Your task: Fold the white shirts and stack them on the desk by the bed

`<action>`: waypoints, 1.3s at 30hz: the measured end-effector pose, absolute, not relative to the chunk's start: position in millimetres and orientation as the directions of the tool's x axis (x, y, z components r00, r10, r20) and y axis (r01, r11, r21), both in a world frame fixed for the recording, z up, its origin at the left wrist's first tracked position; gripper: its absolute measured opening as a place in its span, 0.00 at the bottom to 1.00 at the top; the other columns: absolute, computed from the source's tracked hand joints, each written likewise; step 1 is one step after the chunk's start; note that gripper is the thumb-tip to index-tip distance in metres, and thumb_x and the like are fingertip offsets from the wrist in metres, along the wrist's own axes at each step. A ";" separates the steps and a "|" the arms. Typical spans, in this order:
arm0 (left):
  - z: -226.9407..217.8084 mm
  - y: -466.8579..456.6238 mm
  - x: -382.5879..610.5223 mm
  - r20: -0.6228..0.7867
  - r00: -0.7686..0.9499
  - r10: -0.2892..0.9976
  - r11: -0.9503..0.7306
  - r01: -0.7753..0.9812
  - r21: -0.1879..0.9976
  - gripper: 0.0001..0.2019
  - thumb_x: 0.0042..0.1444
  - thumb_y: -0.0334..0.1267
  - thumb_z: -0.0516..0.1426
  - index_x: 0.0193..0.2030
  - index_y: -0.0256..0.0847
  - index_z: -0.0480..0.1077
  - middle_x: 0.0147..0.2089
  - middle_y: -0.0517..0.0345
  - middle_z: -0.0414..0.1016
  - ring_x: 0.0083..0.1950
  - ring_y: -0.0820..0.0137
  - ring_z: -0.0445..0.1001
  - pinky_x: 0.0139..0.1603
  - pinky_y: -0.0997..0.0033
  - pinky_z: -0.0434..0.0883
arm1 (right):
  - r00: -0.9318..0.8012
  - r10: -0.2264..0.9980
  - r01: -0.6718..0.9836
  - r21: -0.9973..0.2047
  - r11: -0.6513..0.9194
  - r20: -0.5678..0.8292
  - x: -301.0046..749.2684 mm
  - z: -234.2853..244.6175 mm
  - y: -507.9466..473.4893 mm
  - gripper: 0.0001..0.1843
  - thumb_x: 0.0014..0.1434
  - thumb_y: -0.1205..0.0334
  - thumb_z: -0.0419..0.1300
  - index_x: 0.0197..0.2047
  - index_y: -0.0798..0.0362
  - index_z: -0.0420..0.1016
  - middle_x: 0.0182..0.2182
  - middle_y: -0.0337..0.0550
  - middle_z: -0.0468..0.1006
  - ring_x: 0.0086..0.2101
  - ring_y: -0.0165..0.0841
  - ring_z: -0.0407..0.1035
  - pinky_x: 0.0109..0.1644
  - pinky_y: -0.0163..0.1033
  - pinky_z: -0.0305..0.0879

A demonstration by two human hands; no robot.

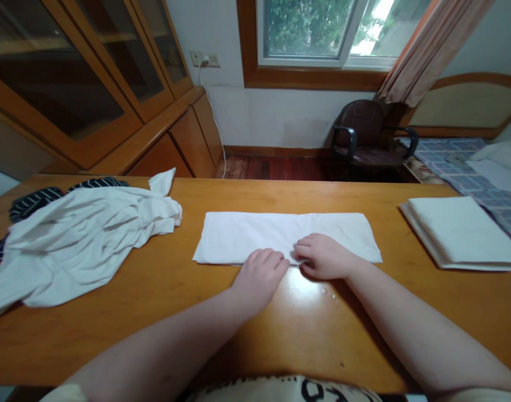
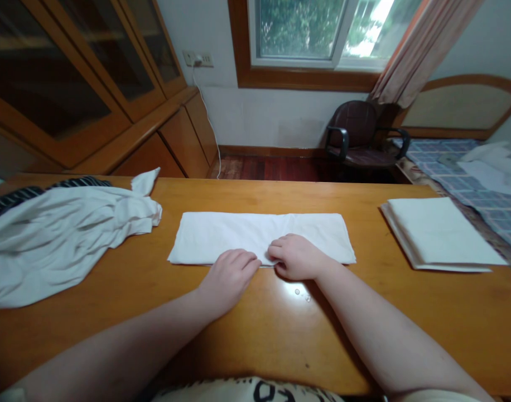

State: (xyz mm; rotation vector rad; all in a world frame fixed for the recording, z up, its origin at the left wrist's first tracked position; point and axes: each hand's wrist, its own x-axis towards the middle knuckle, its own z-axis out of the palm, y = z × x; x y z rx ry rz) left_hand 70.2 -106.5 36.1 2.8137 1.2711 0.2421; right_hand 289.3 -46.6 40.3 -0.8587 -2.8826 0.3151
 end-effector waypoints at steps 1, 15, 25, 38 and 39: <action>34.4 -100.9 68.3 0.129 0.645 0.753 -0.657 0.746 0.108 0.10 0.62 0.32 0.48 0.46 0.42 0.69 0.43 0.52 0.72 0.46 0.63 0.67 0.48 0.59 0.66 | -0.833 0.550 0.523 -0.244 0.817 0.056 289.4 39.7 -46.7 0.06 0.49 0.66 0.57 0.34 0.51 0.71 0.30 0.42 0.74 0.31 0.34 0.66 0.39 0.38 0.58; 25.7 -86.3 68.8 -0.046 0.606 0.794 -0.580 0.779 0.240 0.09 0.60 0.31 0.48 0.39 0.41 0.70 0.37 0.54 0.72 0.38 0.67 0.72 0.40 0.67 0.68 | -0.829 0.560 0.496 -0.461 0.735 0.001 290.3 38.5 -42.1 0.11 0.53 0.57 0.63 0.25 0.52 0.68 0.24 0.35 0.68 0.27 0.28 0.62 0.32 0.33 0.52; 51.3 -70.8 47.2 -0.057 0.480 0.875 -0.326 0.674 0.663 0.10 0.58 0.38 0.51 0.39 0.43 0.72 0.36 0.58 0.75 0.35 0.69 0.73 0.37 0.71 0.69 | -0.506 0.856 0.627 -0.635 0.451 0.107 304.4 42.0 -33.2 0.17 0.62 0.50 0.53 0.30 0.52 0.74 0.26 0.41 0.75 0.28 0.32 0.67 0.33 0.35 0.60; 31.0 -6.9 -54.5 -0.031 -0.301 0.953 0.292 0.890 0.351 0.26 0.62 0.53 0.41 0.36 0.37 0.72 0.39 0.40 0.77 0.43 0.52 0.75 0.40 0.59 0.68 | 0.406 0.914 0.879 -0.271 -0.391 -0.004 391.1 28.4 -16.1 0.30 0.63 0.44 0.42 0.37 0.58 0.77 0.33 0.60 0.79 0.35 0.45 0.73 0.37 0.43 0.62; 28.8 -6.2 -51.0 -0.026 -0.305 0.952 0.296 0.892 0.343 0.24 0.62 0.52 0.42 0.36 0.37 0.72 0.39 0.41 0.78 0.43 0.53 0.75 0.40 0.61 0.68 | 0.406 0.914 0.879 -0.269 -0.393 -0.008 385.5 26.9 -17.0 0.29 0.64 0.46 0.42 0.39 0.58 0.77 0.35 0.60 0.79 0.38 0.45 0.73 0.38 0.42 0.62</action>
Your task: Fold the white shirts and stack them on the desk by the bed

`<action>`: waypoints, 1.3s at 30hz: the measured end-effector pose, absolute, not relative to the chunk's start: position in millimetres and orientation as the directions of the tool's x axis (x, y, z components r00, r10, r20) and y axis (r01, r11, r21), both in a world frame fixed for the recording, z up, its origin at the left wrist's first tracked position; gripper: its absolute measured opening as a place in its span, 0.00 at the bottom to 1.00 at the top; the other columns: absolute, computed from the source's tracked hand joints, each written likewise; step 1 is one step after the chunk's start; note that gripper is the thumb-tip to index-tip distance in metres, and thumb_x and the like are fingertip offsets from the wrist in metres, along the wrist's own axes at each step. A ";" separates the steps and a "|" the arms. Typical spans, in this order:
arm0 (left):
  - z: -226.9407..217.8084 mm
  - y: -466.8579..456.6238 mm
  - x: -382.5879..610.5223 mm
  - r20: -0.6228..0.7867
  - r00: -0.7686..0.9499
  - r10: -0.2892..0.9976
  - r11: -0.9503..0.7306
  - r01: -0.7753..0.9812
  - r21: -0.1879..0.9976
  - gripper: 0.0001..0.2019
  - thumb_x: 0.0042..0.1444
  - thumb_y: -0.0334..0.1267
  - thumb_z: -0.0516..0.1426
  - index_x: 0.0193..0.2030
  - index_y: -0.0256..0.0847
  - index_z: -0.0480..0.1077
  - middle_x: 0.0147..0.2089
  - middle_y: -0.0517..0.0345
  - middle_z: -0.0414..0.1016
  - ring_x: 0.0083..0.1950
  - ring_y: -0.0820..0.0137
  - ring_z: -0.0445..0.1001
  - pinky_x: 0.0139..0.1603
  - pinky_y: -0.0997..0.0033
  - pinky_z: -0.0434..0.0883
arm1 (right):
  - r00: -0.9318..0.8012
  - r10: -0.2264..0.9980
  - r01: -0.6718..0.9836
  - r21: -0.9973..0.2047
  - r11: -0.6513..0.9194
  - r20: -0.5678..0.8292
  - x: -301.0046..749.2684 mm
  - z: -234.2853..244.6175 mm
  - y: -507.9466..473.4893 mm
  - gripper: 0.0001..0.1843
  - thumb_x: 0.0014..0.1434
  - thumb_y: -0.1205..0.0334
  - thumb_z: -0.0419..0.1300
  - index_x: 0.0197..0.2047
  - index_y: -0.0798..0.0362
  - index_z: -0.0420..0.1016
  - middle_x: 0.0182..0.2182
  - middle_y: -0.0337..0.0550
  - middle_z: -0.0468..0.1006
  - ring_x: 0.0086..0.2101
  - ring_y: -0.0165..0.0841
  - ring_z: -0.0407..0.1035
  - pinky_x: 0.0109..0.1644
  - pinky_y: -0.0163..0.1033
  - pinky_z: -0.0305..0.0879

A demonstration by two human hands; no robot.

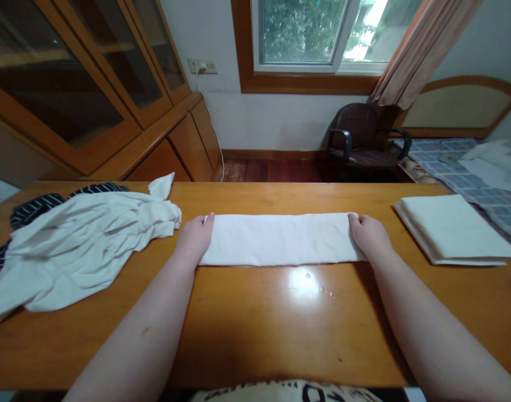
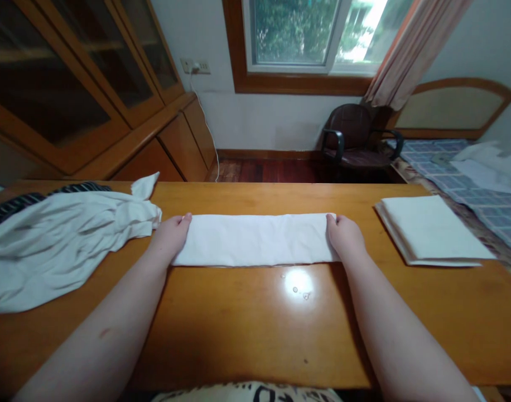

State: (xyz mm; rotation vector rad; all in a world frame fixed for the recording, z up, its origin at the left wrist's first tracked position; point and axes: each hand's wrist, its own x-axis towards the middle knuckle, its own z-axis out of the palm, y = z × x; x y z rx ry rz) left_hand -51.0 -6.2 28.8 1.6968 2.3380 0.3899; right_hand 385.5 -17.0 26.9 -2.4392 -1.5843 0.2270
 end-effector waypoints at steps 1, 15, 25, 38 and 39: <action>27.3 -5.8 -47.7 -0.014 -0.314 0.949 0.300 0.894 0.334 0.22 0.62 0.50 0.43 0.36 0.38 0.72 0.40 0.42 0.78 0.43 0.54 0.75 0.40 0.62 0.68 | 0.410 0.912 0.879 -0.263 -0.399 -0.012 380.5 26.3 -17.4 0.28 0.64 0.48 0.42 0.41 0.59 0.77 0.37 0.61 0.79 0.39 0.45 0.73 0.40 0.42 0.62; 19.6 -2.4 -41.5 -0.028 -0.327 0.945 0.327 0.928 0.179 0.13 0.64 0.40 0.43 0.46 0.40 0.66 0.40 0.42 0.77 0.42 0.55 0.76 0.37 0.61 0.68 | 0.443 0.895 0.874 -0.196 -0.445 -0.057 366.3 21.8 -16.8 0.25 0.66 0.52 0.39 0.47 0.57 0.72 0.39 0.60 0.78 0.42 0.49 0.72 0.42 0.47 0.64; 28.3 -13.1 -35.1 0.220 -0.301 0.928 0.268 0.948 0.170 0.24 0.61 0.35 0.48 0.63 0.30 0.57 0.57 0.34 0.69 0.56 0.51 0.70 0.53 0.54 0.67 | 0.480 0.877 0.853 -0.250 -0.459 0.026 368.4 27.7 -18.6 0.28 0.63 0.48 0.46 0.54 0.62 0.68 0.43 0.65 0.75 0.45 0.52 0.70 0.46 0.52 0.64; 8.0 -43.7 39.6 0.029 0.463 0.886 -0.463 0.879 0.115 0.37 0.57 0.58 0.52 0.70 0.47 0.48 0.73 0.50 0.45 0.72 0.54 0.42 0.69 0.45 0.43 | -0.400 0.915 0.914 -0.054 0.403 0.060 289.9 0.0 -42.7 0.41 0.61 0.38 0.46 0.69 0.54 0.51 0.68 0.56 0.49 0.66 0.50 0.42 0.65 0.62 0.37; 7.2 -43.1 36.9 -0.002 0.452 0.892 -0.449 0.886 0.119 0.39 0.56 0.60 0.51 0.70 0.46 0.48 0.73 0.51 0.45 0.72 0.54 0.42 0.69 0.45 0.43 | -0.393 0.919 0.918 -0.054 0.394 0.036 292.6 -0.6 -42.4 0.41 0.61 0.37 0.45 0.69 0.55 0.51 0.68 0.55 0.50 0.66 0.48 0.43 0.66 0.61 0.37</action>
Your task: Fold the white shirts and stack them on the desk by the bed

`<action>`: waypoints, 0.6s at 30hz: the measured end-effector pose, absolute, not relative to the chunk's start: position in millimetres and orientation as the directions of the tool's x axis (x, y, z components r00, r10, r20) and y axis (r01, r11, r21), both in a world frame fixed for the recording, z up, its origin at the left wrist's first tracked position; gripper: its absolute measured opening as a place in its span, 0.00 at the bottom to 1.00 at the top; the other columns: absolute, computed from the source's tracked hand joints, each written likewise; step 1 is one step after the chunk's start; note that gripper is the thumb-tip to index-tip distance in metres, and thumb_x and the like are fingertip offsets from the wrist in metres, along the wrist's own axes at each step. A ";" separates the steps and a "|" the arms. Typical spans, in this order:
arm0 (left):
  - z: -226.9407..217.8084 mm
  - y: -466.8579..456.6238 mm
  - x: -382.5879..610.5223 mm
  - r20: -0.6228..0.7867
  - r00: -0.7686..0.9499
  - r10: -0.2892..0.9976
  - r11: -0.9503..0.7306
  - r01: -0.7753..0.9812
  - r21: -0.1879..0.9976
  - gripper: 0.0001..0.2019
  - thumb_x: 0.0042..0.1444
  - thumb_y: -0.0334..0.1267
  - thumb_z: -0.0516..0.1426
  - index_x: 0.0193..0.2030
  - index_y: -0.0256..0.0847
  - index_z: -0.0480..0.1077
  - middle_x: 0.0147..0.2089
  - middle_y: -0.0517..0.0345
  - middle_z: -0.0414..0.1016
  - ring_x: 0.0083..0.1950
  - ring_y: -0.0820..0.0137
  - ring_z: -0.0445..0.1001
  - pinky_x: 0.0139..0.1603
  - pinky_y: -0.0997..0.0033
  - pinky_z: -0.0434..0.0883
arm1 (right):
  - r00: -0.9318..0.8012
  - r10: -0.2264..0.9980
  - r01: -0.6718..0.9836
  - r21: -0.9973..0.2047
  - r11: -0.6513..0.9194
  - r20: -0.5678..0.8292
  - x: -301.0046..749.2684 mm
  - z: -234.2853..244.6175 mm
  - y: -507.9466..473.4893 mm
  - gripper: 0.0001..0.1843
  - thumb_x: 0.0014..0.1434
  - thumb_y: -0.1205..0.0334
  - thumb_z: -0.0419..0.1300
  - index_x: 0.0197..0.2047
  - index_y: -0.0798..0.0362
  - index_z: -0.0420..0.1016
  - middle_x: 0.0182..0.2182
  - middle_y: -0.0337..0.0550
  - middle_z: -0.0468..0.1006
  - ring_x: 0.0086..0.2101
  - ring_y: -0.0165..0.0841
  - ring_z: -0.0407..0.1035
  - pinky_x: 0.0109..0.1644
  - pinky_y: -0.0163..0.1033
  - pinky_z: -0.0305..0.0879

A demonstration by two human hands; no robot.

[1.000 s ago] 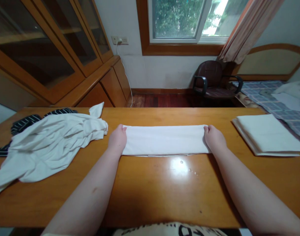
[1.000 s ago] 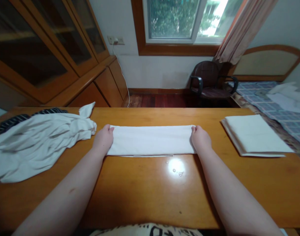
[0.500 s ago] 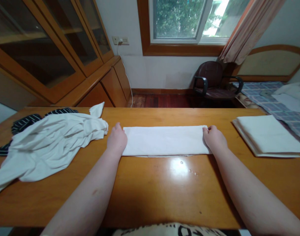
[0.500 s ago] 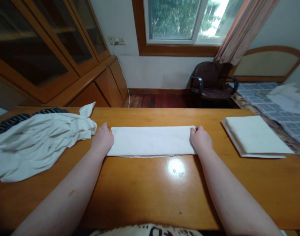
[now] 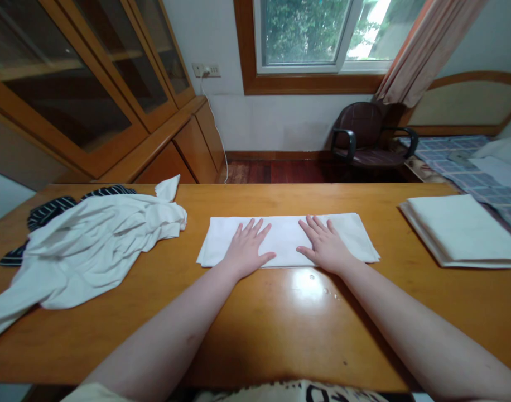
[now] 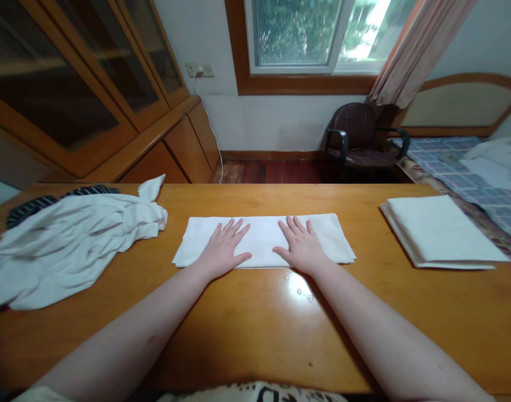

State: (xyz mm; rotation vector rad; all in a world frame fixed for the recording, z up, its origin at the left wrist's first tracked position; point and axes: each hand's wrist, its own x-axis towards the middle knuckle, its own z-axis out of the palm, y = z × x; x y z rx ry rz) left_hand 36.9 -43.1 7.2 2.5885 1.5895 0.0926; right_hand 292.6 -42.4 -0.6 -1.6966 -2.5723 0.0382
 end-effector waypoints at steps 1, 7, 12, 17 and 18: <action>6.7 -42.4 33.4 -0.025 0.437 0.899 -0.432 0.894 0.120 0.40 0.55 0.61 0.51 0.70 0.45 0.48 0.73 0.51 0.45 0.72 0.54 0.42 0.69 0.46 0.43 | -0.374 0.927 0.926 -0.052 0.375 0.026 296.3 -1.0 -42.1 0.42 0.61 0.36 0.44 0.69 0.56 0.50 0.67 0.56 0.50 0.66 0.47 0.43 0.66 0.59 0.38; 3.2 -42.7 -1.4 -0.016 0.297 0.955 -0.295 0.953 0.066 0.36 0.60 0.58 0.46 0.70 0.40 0.49 0.73 0.49 0.44 0.73 0.55 0.40 0.69 0.51 0.46 | -0.255 0.967 0.966 -0.046 0.255 0.012 332.5 -3.7 -40.1 0.44 0.62 0.37 0.43 0.69 0.62 0.48 0.68 0.57 0.48 0.67 0.43 0.40 0.68 0.50 0.41; 0.5 -49.2 -43.5 -0.046 0.085 0.995 -0.083 0.995 0.047 0.32 0.64 0.50 0.43 0.71 0.34 0.47 0.72 0.44 0.45 0.72 0.55 0.44 0.68 0.51 0.51 | -0.050 0.998 0.999 -0.023 0.049 -0.039 372.0 -5.2 -41.4 0.44 0.63 0.40 0.42 0.70 0.66 0.43 0.68 0.59 0.46 0.67 0.44 0.41 0.67 0.51 0.42; 13.7 -47.3 -37.7 -0.011 -0.058 0.998 0.058 0.998 -0.033 0.32 0.63 0.49 0.44 0.69 0.30 0.50 0.72 0.39 0.45 0.72 0.48 0.40 0.68 0.44 0.44 | 0.058 0.998 0.998 0.024 -0.059 0.024 360.8 9.0 -43.2 0.41 0.63 0.42 0.44 0.69 0.66 0.47 0.67 0.62 0.47 0.67 0.51 0.36 0.65 0.64 0.32; 18.8 -44.5 -26.6 0.027 -0.078 0.997 0.079 0.996 -0.032 0.33 0.63 0.48 0.45 0.69 0.28 0.50 0.72 0.37 0.44 0.72 0.48 0.39 0.68 0.43 0.43 | 0.045 0.996 0.999 0.019 -0.047 0.074 348.4 14.2 -42.0 0.40 0.64 0.45 0.45 0.68 0.66 0.48 0.68 0.62 0.46 0.67 0.52 0.35 0.65 0.65 0.30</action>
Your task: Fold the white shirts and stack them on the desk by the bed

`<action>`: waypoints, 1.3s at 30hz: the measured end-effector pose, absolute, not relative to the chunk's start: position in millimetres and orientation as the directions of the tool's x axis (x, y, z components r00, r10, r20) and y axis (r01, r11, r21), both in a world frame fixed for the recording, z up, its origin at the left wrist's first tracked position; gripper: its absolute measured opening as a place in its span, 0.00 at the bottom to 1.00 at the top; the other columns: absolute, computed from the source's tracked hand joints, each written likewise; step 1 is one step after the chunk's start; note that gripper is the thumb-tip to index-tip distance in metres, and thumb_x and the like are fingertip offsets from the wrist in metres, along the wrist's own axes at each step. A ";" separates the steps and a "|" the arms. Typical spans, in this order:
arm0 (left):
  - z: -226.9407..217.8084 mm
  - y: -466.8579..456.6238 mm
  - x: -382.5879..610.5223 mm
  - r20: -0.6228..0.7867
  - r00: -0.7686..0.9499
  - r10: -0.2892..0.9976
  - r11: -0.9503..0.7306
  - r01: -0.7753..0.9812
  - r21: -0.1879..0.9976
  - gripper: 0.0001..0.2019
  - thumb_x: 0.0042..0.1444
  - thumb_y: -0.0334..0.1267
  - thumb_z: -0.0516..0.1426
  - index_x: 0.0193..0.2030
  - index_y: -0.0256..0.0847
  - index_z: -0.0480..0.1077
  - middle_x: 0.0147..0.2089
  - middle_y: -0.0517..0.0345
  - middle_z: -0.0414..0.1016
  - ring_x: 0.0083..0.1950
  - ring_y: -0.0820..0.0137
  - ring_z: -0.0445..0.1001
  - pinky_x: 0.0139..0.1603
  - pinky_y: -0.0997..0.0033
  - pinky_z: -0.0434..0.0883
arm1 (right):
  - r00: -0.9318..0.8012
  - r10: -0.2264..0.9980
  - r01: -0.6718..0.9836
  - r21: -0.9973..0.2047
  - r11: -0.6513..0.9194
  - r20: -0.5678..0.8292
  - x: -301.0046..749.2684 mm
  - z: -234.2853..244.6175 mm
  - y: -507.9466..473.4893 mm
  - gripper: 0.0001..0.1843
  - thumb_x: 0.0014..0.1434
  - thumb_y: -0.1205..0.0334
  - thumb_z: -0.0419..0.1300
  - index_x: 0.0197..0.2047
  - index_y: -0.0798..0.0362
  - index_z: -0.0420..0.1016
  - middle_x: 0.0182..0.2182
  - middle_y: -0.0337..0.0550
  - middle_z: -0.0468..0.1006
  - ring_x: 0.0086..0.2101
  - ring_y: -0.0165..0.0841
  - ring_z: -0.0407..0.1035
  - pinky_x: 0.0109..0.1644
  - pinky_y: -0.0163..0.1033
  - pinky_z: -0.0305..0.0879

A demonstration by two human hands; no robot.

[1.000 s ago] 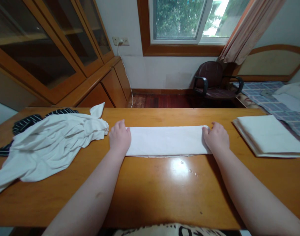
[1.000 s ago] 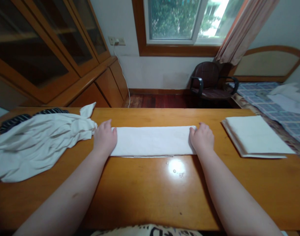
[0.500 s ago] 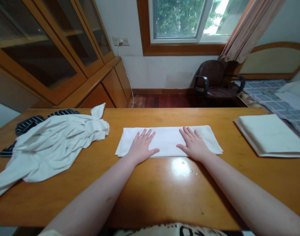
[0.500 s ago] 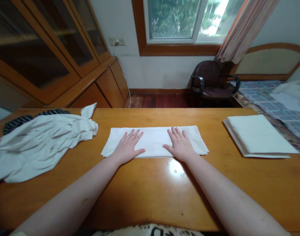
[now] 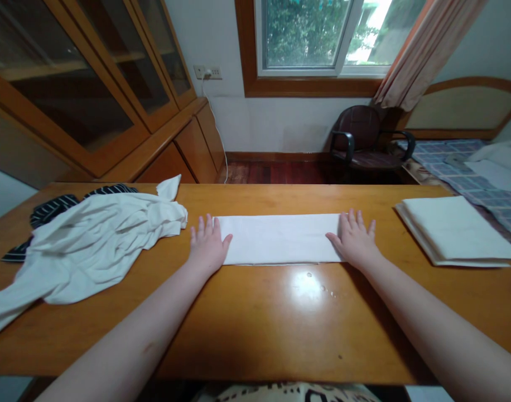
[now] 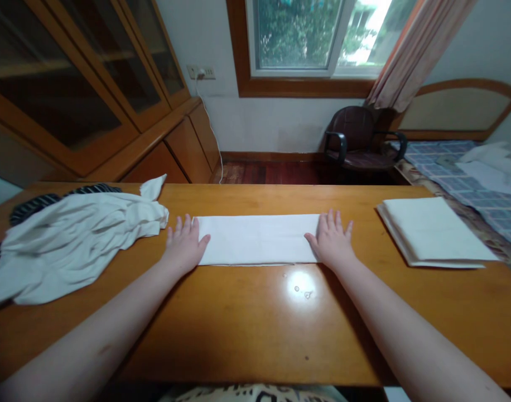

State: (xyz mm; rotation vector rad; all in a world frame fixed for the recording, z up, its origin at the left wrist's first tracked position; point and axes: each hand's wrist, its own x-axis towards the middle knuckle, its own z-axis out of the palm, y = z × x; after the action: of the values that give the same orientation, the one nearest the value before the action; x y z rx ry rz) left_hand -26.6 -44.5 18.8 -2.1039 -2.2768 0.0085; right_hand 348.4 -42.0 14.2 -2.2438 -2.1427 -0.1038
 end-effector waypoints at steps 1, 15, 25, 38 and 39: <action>23.7 -40.8 -12.6 0.069 -0.065 0.996 0.066 0.998 -0.015 0.33 0.63 0.47 0.44 0.69 0.26 0.49 0.72 0.37 0.42 0.72 0.49 0.37 0.68 0.44 0.43 | -0.004 0.993 1.000 0.001 0.004 0.120 333.1 19.3 -40.0 0.37 0.64 0.48 0.45 0.68 0.66 0.49 0.68 0.62 0.45 0.67 0.50 0.34 0.65 0.64 0.29; -2.5 -7.5 47.7 0.036 0.172 0.984 -0.175 0.979 0.109 0.28 0.65 0.45 0.42 0.69 0.37 0.52 0.71 0.50 0.52 0.71 0.58 0.48 0.69 0.55 0.48 | -0.165 0.986 0.974 -0.155 0.164 0.003 274.3 0.9 -0.2 0.30 0.67 0.51 0.40 0.68 0.55 0.54 0.66 0.48 0.54 0.65 0.41 0.48 0.67 0.50 0.42; 0.6 -12.6 -22.5 0.005 0.041 0.999 -0.041 0.996 0.078 0.28 0.65 0.44 0.38 0.70 0.38 0.49 0.71 0.48 0.49 0.71 0.58 0.47 0.68 0.49 0.49 | 0.122 0.993 0.987 -0.103 -0.122 -0.004 348.7 1.8 -11.8 0.33 0.66 0.51 0.38 0.69 0.61 0.50 0.67 0.57 0.50 0.66 0.43 0.44 0.66 0.57 0.40; 0.7 -12.5 -20.8 0.003 0.023 1.000 -0.023 0.996 0.092 0.28 0.66 0.44 0.38 0.70 0.39 0.48 0.72 0.49 0.49 0.72 0.59 0.47 0.68 0.49 0.47 | -0.412 0.909 0.871 -0.267 0.412 0.057 153.6 8.1 -30.5 0.36 0.65 0.46 0.42 0.68 0.60 0.51 0.67 0.56 0.51 0.66 0.44 0.44 0.67 0.54 0.36; 0.7 -12.3 -21.1 0.002 0.024 1.000 -0.024 0.995 0.095 0.28 0.66 0.44 0.38 0.70 0.39 0.48 0.72 0.49 0.48 0.72 0.60 0.47 0.68 0.49 0.47 | -0.405 0.913 0.876 -0.264 0.403 0.050 156.7 6.3 -31.5 0.37 0.64 0.44 0.43 0.69 0.59 0.51 0.67 0.54 0.52 0.66 0.43 0.44 0.67 0.53 0.36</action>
State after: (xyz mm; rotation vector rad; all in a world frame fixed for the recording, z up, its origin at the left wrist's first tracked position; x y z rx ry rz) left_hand -21.1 -12.3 0.7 -2.2941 -2.2404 -0.1087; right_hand 156.7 -31.5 6.3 -1.5948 -2.4699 0.2912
